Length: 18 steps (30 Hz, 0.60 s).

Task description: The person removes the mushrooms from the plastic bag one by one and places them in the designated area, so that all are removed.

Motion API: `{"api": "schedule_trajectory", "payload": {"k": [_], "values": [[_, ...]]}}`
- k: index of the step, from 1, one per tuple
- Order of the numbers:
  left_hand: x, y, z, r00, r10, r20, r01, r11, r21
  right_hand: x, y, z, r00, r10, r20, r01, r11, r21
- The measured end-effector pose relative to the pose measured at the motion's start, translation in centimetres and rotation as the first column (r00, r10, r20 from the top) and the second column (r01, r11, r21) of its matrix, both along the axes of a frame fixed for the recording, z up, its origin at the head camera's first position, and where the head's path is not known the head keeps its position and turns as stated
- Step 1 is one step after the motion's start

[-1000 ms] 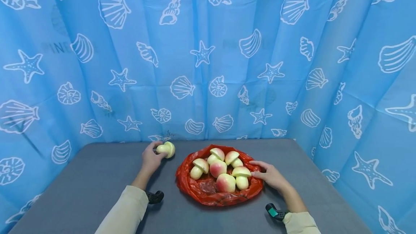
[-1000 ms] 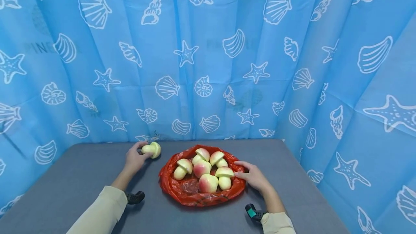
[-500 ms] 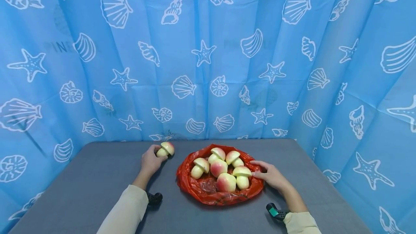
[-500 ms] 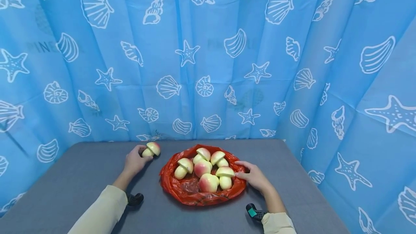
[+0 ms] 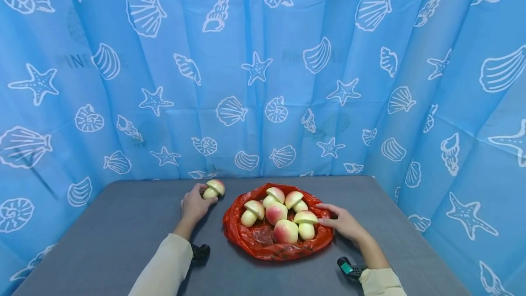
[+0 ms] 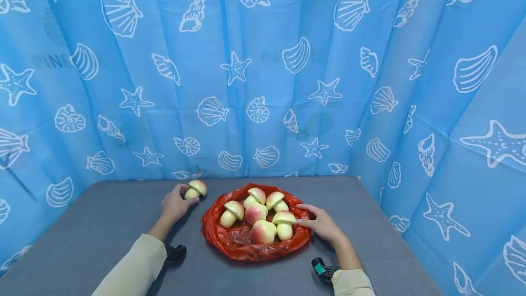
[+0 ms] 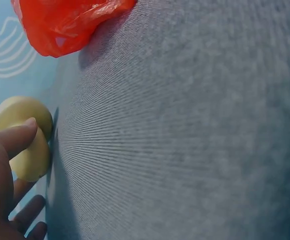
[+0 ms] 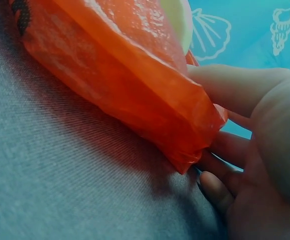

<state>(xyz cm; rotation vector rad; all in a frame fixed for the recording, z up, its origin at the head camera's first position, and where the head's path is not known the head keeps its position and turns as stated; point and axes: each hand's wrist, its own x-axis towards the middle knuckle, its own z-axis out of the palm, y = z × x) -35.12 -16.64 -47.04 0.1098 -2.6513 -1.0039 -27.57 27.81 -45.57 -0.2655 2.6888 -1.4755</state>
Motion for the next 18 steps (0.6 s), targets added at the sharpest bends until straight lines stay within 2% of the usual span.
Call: {"api": "schedule_trajectory", "payload": {"k": [11, 18], "values": [[0.31, -0.13, 0.29, 0.999, -0.043, 0.007, 0.044, 0.999, -0.014, 0.36, 0.28, 0.54, 0.999, 0.016, 0.028, -0.014, 0.999, -0.053], [0.58, -0.52, 0.15, 0.999, -0.046, 0.004, 0.046, 0.999, -0.013, -0.11, 0.25, -0.03, 0.999, 0.018, 0.033, -0.017, 1.0, -0.024]]}}
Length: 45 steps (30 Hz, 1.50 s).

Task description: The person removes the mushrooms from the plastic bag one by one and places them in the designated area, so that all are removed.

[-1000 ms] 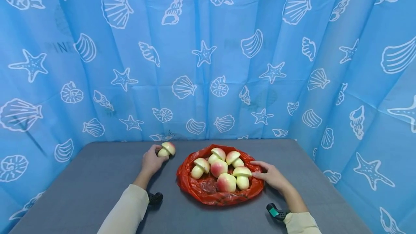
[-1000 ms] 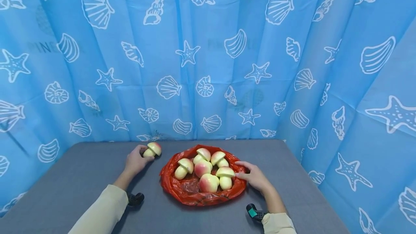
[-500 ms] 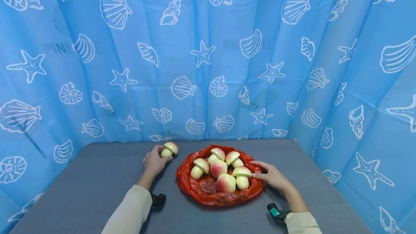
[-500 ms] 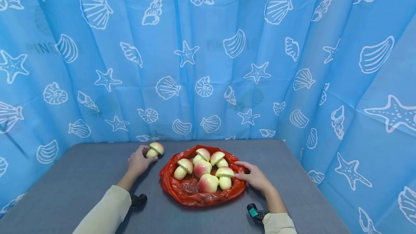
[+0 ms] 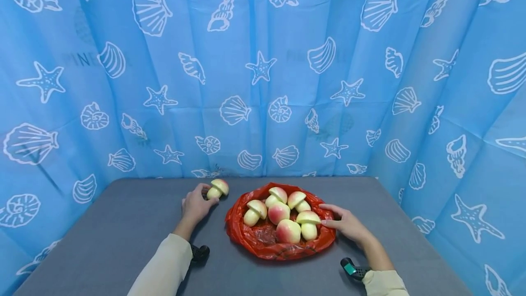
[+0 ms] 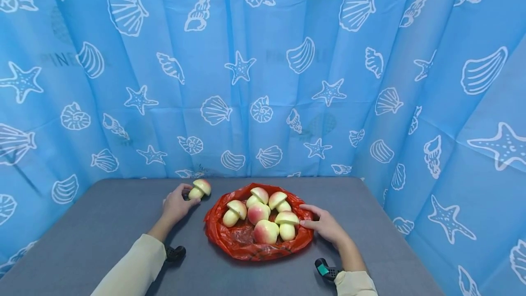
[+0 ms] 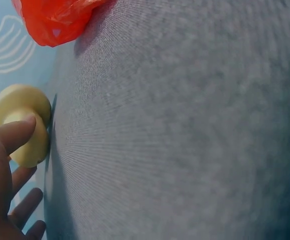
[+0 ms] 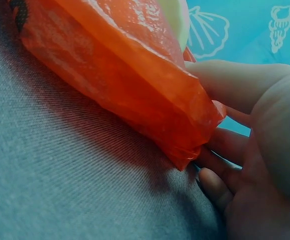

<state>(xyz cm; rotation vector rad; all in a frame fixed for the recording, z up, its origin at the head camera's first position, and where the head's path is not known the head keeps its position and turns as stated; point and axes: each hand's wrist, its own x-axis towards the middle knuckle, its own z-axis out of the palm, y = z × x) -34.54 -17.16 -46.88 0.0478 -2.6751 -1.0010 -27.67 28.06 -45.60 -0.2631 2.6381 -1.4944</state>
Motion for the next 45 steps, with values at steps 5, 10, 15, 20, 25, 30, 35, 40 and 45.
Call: {"api": "schedule_trajectory", "payload": {"k": [5, 10, 15, 20, 25, 30, 35, 40, 45], "values": [[0.1, -0.3, 0.0, 1.0, -0.004, -0.018, 0.004, 1.0, 0.006, 0.0, -0.2, 0.0, 1.0, 0.002, -0.001, -0.003, 1.0, -0.007], [0.1, -0.6, -0.2, 1.0, -0.008, -0.025, 0.009, 1.0, 0.019, 0.1, -0.2, 0.1, 1.0, -0.003, 0.008, 0.003, 1.0, -0.003], [0.2, -1.1, 0.1, 0.997, -0.014, -0.071, 0.017, 0.999, 0.032, 0.0, -0.1, 0.1, 1.0, -0.012, 0.015, 0.013, 1.0, -0.008], [0.3, -1.2, 0.7, 0.992, -0.033, -0.121, 0.039, 0.998, 0.047, -0.1, 0.2, 0.1, 1.0, -0.011, -0.004, 0.011, 1.0, -0.001], [0.7, -0.5, 1.7, 0.985, -0.077, -0.156, 0.087, 0.994, 0.06, 0.2, 0.3, 0.2, 1.0, -0.007, 0.005, 0.007, 1.0, -0.009], [1.2, 0.6, 2.9, 0.973, -0.135, -0.19, 0.161, 0.978, 0.13, 0.3, 0.2, 0.2, 0.999, -0.024, 0.033, 0.024, 1.0, -0.013], [1.8, 1.9, 3.8, 0.962, -0.211, -0.174, 0.254, 0.923, 0.288, 0.2, 0.1, 0.1, 0.999, -0.021, 0.028, 0.022, 1.0, -0.01], [2.7, 3.3, 4.7, 0.948, -0.266, -0.175, 0.309, 0.899, 0.311, 0.1, -0.1, 0.0, 0.999, -0.025, 0.038, 0.025, 1.0, -0.012], [3.6, 4.6, 5.4, 0.926, -0.324, -0.195, 0.372, 0.869, 0.326, 0.0, -0.2, 0.1, 0.998, -0.028, 0.051, 0.028, 1.0, -0.005]]}}
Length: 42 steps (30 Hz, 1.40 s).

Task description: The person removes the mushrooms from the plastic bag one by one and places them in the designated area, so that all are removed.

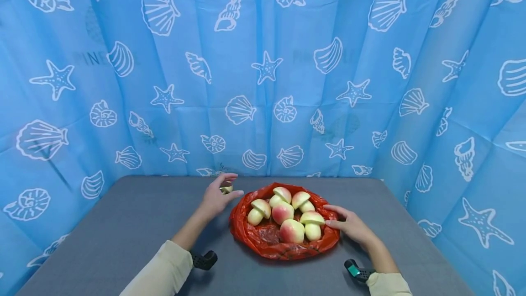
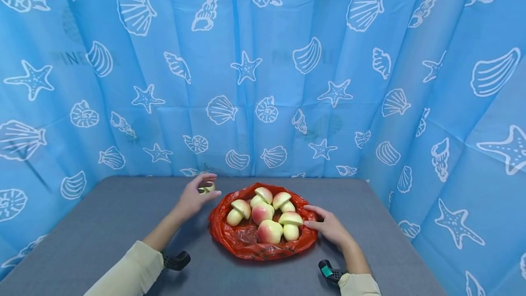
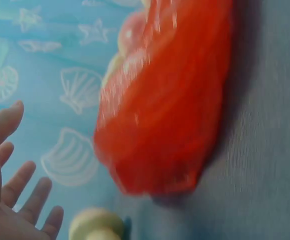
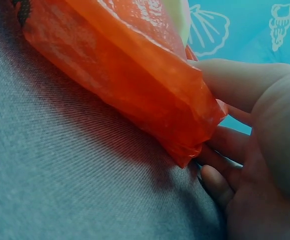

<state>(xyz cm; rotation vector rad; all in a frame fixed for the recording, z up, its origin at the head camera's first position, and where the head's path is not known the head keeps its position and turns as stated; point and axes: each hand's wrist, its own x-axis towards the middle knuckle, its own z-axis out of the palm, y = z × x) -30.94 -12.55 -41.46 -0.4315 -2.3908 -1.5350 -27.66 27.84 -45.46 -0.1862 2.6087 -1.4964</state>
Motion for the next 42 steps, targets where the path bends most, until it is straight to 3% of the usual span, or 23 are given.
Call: {"api": "schedule_trajectory", "payload": {"k": [9, 15, 21, 27, 34, 42], "values": [[1.5, 2.5, 0.7, 0.992, -0.126, 0.0, 0.126, 0.991, 0.055, -0.1, 0.1, 0.0, 1.0, 0.005, -0.019, -0.005, 1.0, 0.002], [2.3, 3.8, 0.4, 0.984, -0.179, -0.022, 0.18, 0.982, 0.062, -0.2, 0.1, -0.1, 0.999, 0.005, -0.033, -0.005, 1.0, 0.017], [2.7, 4.5, -0.3, 0.989, -0.14, -0.037, 0.137, 0.987, -0.078, -0.1, 0.0, -0.2, 0.999, 0.017, -0.037, -0.017, 1.0, 0.02], [2.8, 5.0, -1.1, 0.994, -0.096, -0.045, 0.085, 0.974, -0.208, 0.1, 0.0, 0.0, 0.999, 0.023, -0.047, -0.023, 1.0, 0.015], [2.9, 5.5, -1.7, 0.994, -0.061, -0.087, 0.033, 0.955, -0.295, 0.1, 0.1, 0.1, 0.999, 0.028, -0.039, -0.027, 0.999, 0.028], [2.9, 5.9, -2.5, 0.998, -0.016, -0.067, -0.008, 0.938, -0.347, 0.1, 0.1, 0.1, 0.999, 0.014, -0.03, -0.013, 1.0, 0.028]]}}
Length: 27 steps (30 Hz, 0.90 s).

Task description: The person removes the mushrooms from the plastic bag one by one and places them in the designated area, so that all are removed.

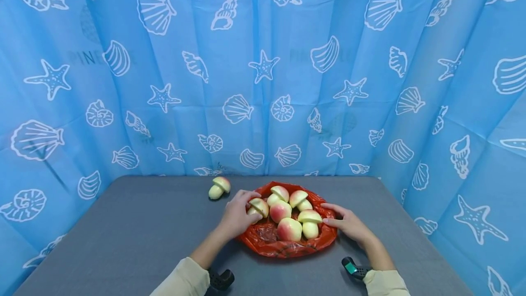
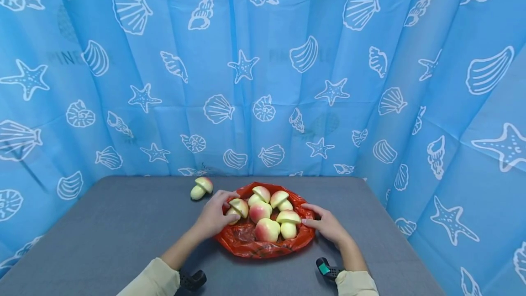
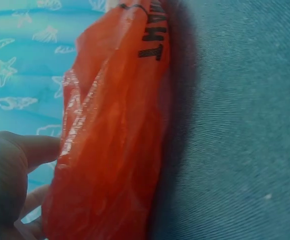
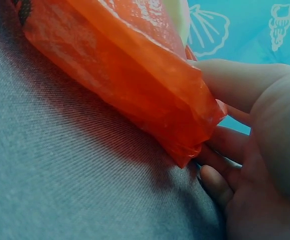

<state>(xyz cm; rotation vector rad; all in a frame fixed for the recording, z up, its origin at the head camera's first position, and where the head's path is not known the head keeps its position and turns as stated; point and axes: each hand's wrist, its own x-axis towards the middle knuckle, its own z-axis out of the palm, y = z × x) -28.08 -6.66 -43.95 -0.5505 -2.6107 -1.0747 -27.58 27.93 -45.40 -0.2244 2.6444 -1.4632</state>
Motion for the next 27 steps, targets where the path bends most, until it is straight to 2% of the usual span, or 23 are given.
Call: {"api": "schedule_trajectory", "payload": {"k": [9, 27], "values": [[-0.13, 0.17, -0.56, 1.0, 0.014, -0.022, -0.015, 1.0, -0.023, -0.07, 0.07, -0.18, 1.0, 0.008, 0.0, -0.008, 1.0, -0.005], [-0.9, 0.58, -0.82, 0.997, 0.072, 0.029, -0.067, 0.988, -0.141, 0.02, -0.03, -0.13, 1.0, 0.014, -0.002, -0.014, 1.0, -0.013]]}}
